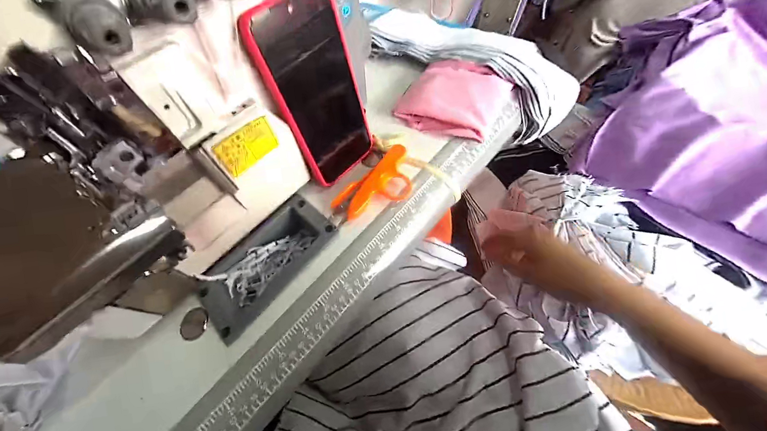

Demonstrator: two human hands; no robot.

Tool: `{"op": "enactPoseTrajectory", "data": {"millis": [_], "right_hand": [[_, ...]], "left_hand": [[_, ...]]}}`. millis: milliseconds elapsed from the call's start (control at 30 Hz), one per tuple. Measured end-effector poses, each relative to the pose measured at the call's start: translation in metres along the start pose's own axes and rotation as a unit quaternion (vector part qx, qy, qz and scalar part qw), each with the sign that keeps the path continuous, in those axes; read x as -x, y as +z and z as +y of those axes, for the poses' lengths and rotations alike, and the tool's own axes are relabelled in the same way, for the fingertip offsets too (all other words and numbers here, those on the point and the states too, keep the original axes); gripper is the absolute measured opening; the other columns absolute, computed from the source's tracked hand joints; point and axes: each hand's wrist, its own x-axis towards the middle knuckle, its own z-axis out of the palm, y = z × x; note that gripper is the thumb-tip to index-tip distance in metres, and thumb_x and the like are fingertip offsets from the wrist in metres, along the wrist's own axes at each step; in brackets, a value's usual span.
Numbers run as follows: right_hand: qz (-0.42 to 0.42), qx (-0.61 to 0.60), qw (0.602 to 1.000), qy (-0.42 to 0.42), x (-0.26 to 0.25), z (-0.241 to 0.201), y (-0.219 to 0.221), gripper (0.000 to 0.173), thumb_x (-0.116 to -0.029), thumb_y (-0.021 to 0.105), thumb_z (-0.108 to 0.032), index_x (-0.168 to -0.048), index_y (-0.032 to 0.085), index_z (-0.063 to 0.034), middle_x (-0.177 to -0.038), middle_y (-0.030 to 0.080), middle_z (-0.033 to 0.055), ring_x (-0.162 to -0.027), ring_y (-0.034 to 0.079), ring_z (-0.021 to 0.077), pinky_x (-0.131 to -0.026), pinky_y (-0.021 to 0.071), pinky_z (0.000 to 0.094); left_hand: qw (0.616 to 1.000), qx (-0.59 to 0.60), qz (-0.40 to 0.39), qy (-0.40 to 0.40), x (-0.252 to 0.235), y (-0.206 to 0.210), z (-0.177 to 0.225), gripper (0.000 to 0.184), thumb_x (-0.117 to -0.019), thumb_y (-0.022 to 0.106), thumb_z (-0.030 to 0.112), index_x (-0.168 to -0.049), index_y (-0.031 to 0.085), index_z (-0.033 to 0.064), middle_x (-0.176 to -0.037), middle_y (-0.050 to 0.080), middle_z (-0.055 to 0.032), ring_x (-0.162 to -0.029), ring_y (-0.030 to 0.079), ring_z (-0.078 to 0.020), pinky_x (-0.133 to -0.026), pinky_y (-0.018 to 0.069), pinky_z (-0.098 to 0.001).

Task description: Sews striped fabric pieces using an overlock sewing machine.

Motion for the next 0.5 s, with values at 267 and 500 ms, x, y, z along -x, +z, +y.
{"op": "enactPoseTrajectory", "data": {"millis": [267, 500], "right_hand": [[0.078, 0.068, 0.989, -0.105, -0.004, -0.059, 0.039, 0.031, -0.1010, 0.059, -0.022, -0.108, 0.073, 0.0045, -0.109, 0.071, 0.0271, -0.107, 0.068, 0.0450, -0.091, 0.0528, 0.0602], [0.401, -0.066, 0.856, -0.319, -0.043, -0.169, -0.001, 0.068, -0.0859, 0.076, -0.044, -0.134, 0.056, 0.0002, -0.126, 0.066, 0.0183, -0.111, 0.066, 0.0316, -0.090, 0.0557, 0.0499]], "left_hand": [[0.996, -0.076, -0.011, 0.033, -0.111, -0.001, -0.116, 0.042, -0.0973, 0.060, 0.004, -0.129, 0.052, -0.0222, -0.130, 0.055, -0.0426, -0.129, 0.052, -0.0527, -0.110, 0.0395, -0.0597], [0.993, 0.034, 0.069, -0.090, -0.160, 0.005, -0.063, 0.036, -0.1019, 0.052, -0.004, -0.135, 0.050, -0.0182, -0.133, 0.055, -0.0392, -0.129, 0.053, -0.0472, -0.111, 0.0376, -0.0568]]}}
